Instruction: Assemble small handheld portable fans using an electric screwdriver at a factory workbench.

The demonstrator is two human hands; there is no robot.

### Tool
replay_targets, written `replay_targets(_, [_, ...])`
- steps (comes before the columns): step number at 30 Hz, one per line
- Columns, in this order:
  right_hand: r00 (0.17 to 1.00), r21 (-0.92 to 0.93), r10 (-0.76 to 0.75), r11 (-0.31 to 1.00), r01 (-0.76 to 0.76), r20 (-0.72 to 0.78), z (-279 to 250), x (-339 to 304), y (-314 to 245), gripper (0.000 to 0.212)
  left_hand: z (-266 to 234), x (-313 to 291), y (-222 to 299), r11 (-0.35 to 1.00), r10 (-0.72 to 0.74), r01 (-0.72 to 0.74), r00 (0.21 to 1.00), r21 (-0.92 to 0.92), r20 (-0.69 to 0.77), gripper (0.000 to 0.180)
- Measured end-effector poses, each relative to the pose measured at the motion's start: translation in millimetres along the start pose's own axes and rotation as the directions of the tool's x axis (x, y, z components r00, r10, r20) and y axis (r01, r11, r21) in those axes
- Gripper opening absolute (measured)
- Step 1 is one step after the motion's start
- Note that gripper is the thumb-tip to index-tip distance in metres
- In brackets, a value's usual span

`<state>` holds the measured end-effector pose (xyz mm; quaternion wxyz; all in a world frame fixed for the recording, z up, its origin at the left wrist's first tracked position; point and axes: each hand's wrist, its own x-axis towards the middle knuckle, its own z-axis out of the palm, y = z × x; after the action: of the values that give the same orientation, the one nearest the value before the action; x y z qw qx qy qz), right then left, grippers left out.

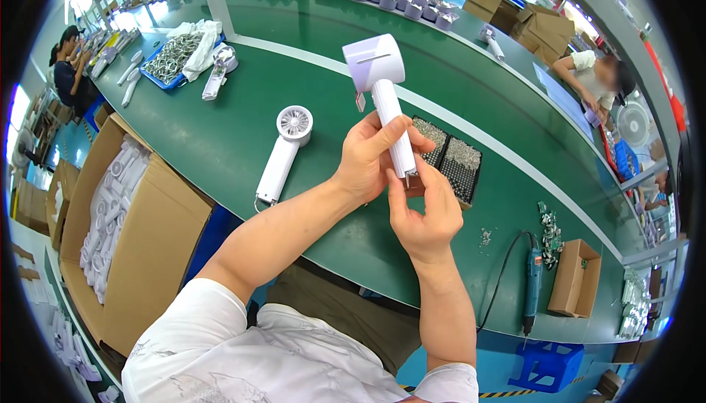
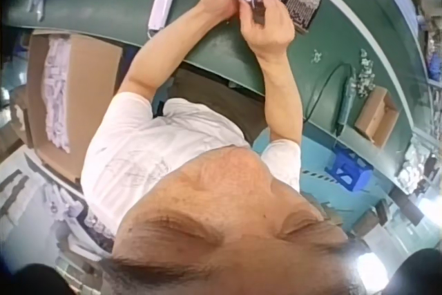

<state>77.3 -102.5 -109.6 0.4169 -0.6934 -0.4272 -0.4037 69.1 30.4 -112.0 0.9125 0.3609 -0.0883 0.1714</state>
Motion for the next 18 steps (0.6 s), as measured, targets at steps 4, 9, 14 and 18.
replay_targets(4, [0.817,0.432,0.533,0.698,-0.571,0.220,-2.6,-1.7,-14.8,0.037,5.9,-0.9,1.6,0.995,-0.047,0.049,0.999,0.087,-0.027,0.034])
replay_targets(9, [0.400,0.567,0.746,0.036,-0.823,0.533,-31.1,10.4,-22.8,0.028,11.3,-7.3,6.2,0.990,-0.141,0.140,0.980,0.014,0.143,0.046])
replay_targets(14, [0.335,0.664,0.790,-0.118,-0.739,0.513,-53.9,-32.1,-38.4,0.024,17.1,-19.9,-7.9,0.936,-0.321,0.352,0.878,-0.025,0.356,0.059])
replay_targets(18, [0.304,0.737,0.778,-0.279,-0.616,0.549,-72.0,-55.7,-47.5,0.033,19.0,-25.9,-20.4,0.860,-0.410,0.507,0.762,-0.068,0.501,0.061])
